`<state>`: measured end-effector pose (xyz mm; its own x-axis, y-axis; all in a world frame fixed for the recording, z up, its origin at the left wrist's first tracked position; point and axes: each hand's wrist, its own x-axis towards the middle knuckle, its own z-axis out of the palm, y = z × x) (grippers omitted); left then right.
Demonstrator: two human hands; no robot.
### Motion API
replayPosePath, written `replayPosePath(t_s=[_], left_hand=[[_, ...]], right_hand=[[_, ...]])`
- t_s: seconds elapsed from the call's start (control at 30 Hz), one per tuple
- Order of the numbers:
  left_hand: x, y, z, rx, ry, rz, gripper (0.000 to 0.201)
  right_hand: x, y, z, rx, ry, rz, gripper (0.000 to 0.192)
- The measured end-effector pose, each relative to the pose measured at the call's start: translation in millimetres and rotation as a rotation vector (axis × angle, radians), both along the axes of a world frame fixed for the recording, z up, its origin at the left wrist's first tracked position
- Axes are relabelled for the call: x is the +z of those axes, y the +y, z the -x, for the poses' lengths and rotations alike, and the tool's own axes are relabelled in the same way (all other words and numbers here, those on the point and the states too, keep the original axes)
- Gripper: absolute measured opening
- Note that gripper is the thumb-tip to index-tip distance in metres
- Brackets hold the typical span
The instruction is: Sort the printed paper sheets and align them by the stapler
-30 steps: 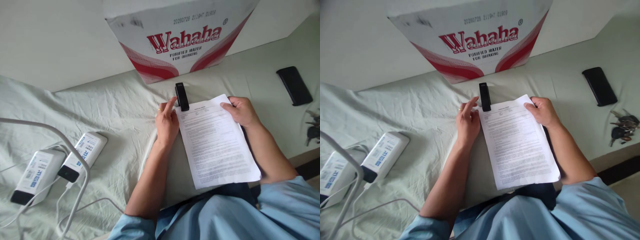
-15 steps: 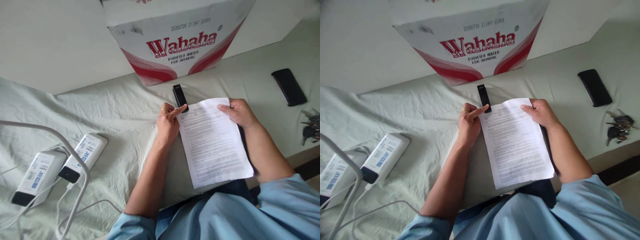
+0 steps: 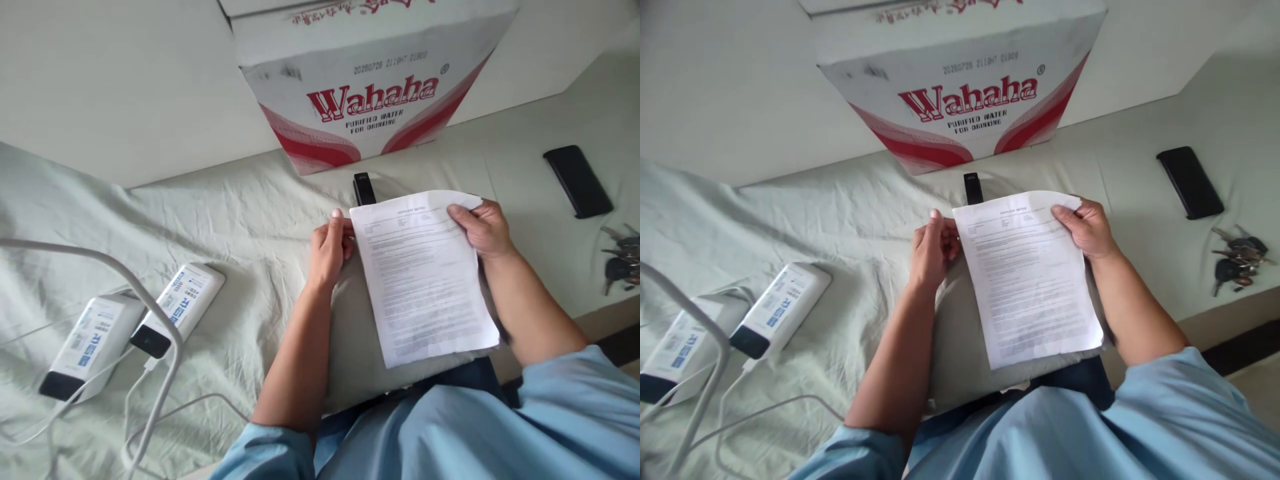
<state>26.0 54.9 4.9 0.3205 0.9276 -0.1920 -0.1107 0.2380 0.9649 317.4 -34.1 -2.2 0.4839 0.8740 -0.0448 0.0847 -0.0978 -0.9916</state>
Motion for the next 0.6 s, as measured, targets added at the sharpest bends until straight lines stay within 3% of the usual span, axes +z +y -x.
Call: replayPosePath(t_s=[0.13,0.4,0.6], left_hand=[[2.7,-0.3,2.9,-0.121,0.066,-0.029,0.056],[-3.4,0.2,-3.1,0.087,-0.087,0.016,0.047],[-5.9,-0.8,-2.7,0.034,-0.179,0.060,0.043]], right_hand=[[-5.4,1.8,1.2,-0.004,-0.073,-0.021,0.036],[-3.1,6.7,-1.7,-0.018,0.003,-0.046,0.054],[-10.7,9.5,-6.5,-0.123,-0.048,-0.145,0.038]])
